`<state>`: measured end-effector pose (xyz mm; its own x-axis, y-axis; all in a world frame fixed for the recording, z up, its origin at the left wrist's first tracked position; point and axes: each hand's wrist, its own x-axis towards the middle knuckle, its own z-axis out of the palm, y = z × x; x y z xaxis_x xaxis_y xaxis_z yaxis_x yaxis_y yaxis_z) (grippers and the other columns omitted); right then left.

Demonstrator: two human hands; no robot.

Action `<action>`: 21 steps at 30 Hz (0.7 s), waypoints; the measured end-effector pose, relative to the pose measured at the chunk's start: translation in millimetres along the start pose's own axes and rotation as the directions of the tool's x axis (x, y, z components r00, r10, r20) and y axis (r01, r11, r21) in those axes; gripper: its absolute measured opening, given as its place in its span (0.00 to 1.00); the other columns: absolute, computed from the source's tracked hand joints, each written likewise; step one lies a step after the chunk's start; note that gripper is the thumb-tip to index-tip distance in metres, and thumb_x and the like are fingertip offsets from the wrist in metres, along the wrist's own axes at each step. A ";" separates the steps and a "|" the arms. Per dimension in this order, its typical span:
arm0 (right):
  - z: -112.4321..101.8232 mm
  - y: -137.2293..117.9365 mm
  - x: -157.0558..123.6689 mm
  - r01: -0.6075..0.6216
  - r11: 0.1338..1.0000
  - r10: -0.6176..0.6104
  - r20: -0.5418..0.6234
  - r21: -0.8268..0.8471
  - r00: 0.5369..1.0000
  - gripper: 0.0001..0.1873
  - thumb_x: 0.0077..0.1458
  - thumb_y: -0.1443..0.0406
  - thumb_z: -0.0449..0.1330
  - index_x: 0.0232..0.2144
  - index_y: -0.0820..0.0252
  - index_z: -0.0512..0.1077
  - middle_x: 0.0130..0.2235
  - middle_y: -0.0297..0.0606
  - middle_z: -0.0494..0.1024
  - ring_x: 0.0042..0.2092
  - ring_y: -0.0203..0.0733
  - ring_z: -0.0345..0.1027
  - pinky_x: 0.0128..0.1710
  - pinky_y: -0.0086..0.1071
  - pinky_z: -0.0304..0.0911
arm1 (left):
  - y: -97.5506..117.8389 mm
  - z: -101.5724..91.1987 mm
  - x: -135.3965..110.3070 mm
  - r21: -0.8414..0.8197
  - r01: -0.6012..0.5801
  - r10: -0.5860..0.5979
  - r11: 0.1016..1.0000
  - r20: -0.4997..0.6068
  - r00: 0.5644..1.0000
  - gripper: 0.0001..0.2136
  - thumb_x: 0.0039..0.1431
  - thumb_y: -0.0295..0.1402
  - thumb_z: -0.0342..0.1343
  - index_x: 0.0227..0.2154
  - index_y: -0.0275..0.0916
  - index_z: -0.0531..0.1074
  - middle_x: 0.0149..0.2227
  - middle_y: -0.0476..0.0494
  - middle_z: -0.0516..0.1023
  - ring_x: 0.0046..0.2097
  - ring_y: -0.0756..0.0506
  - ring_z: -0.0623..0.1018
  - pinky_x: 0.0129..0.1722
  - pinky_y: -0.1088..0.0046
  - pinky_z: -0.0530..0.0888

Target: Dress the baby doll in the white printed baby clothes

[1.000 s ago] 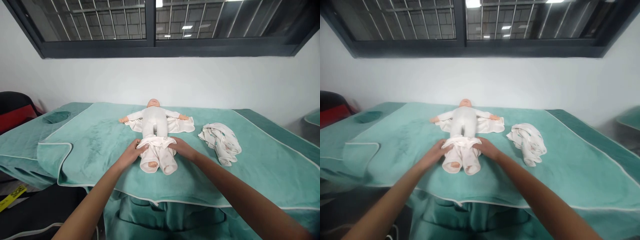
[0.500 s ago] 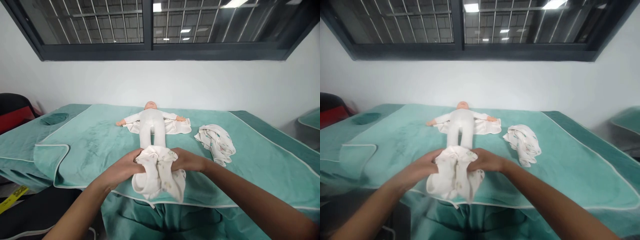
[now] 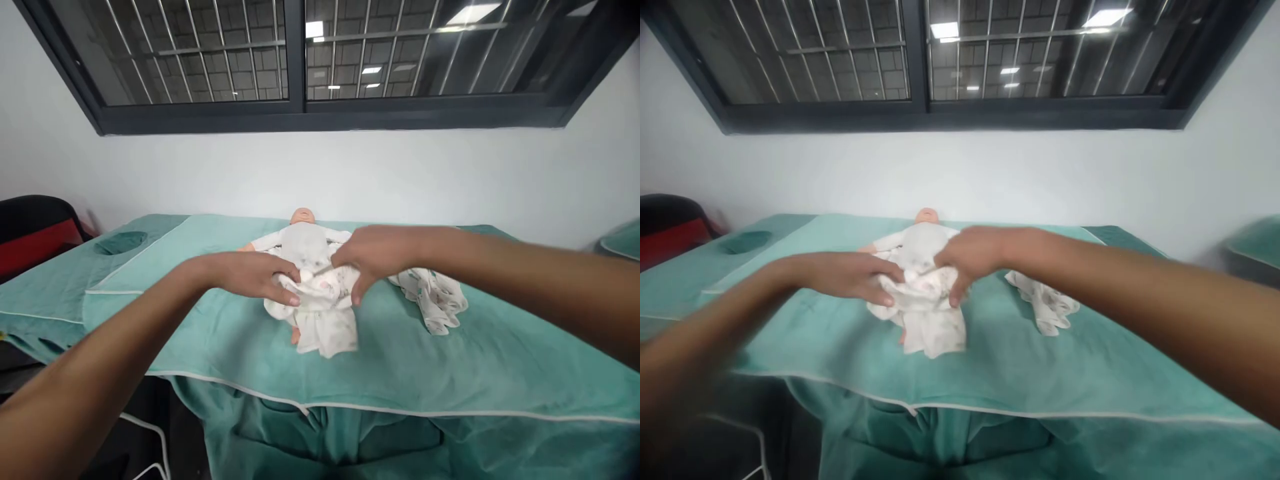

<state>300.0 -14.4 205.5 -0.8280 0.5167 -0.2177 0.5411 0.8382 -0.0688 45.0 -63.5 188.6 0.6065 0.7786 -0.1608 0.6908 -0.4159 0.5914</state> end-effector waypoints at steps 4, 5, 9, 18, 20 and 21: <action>-45.2 -7.1 2.9 0.037 0.999 -0.043 -0.278 -0.026 0.960 0.19 0.52 0.51 0.63 0.23 0.60 0.69 0.21 0.30 0.65 0.29 0.35 0.61 0.32 0.29 0.49 | 30.6 -27.6 -0.3 0.365 0.094 -0.065 0.926 -0.090 0.994 0.18 0.49 0.53 0.58 0.32 0.44 0.77 0.28 0.47 0.76 0.31 0.45 0.73 0.32 0.72 0.64; -52.2 -7.3 3.2 0.060 0.997 -0.039 -0.380 0.044 0.924 0.19 0.55 0.52 0.62 0.23 0.61 0.68 0.21 0.29 0.65 0.30 0.34 0.61 0.32 0.29 0.50 | 34.2 -33.2 -1.9 0.396 0.119 -0.043 0.910 -0.195 0.980 0.18 0.49 0.53 0.58 0.29 0.42 0.76 0.25 0.47 0.75 0.30 0.45 0.73 0.32 0.72 0.64; -62.6 -9.0 8.5 0.317 0.834 0.132 -0.722 0.451 0.679 0.19 0.60 0.53 0.57 0.25 0.60 0.63 0.25 0.29 0.65 0.28 0.31 0.60 0.30 0.27 0.54 | 32.0 -41.0 -4.9 0.250 0.124 0.113 0.960 -0.756 0.645 0.15 0.54 0.48 0.57 0.33 0.41 0.73 0.31 0.45 0.75 0.36 0.44 0.74 0.38 0.70 0.67; -30.0 -4.5 80.4 0.611 0.410 0.442 -0.733 0.677 0.517 0.15 0.59 0.53 0.58 0.30 0.57 0.62 0.31 0.30 0.65 0.35 0.34 0.64 0.36 0.29 0.63 | 2.1 75.8 32.3 -0.702 -0.276 -0.286 0.657 -0.571 0.770 0.25 0.48 0.45 0.63 0.48 0.38 0.73 0.47 0.37 0.78 0.49 0.37 0.76 0.51 0.60 0.72; -6.0 10.8 98.0 0.540 0.347 0.539 -0.635 0.766 0.553 0.14 0.56 0.56 0.61 0.30 0.57 0.63 0.31 0.30 0.66 0.33 0.34 0.63 0.34 0.29 0.62 | -8.2 94.1 31.0 -0.807 -0.283 -0.388 0.518 -0.517 0.763 0.23 0.47 0.44 0.65 0.45 0.36 0.76 0.44 0.38 0.80 0.45 0.37 0.78 0.48 0.61 0.73; 7.0 19.3 105.5 0.498 0.299 0.597 -0.567 0.814 0.567 0.14 0.55 0.57 0.62 0.29 0.58 0.63 0.30 0.30 0.66 0.31 0.33 0.62 0.32 0.28 0.62 | -14.7 98.1 28.0 -0.836 -0.294 -0.458 0.464 -0.510 0.728 0.23 0.46 0.43 0.65 0.44 0.35 0.76 0.42 0.38 0.81 0.42 0.38 0.79 0.45 0.62 0.74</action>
<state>224.1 55.1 174.4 -0.2299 0.8930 0.3870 -0.1314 0.3655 -0.9215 90.5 -81.7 97.9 -0.0756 0.9970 0.0148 -0.1869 -0.0287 0.9820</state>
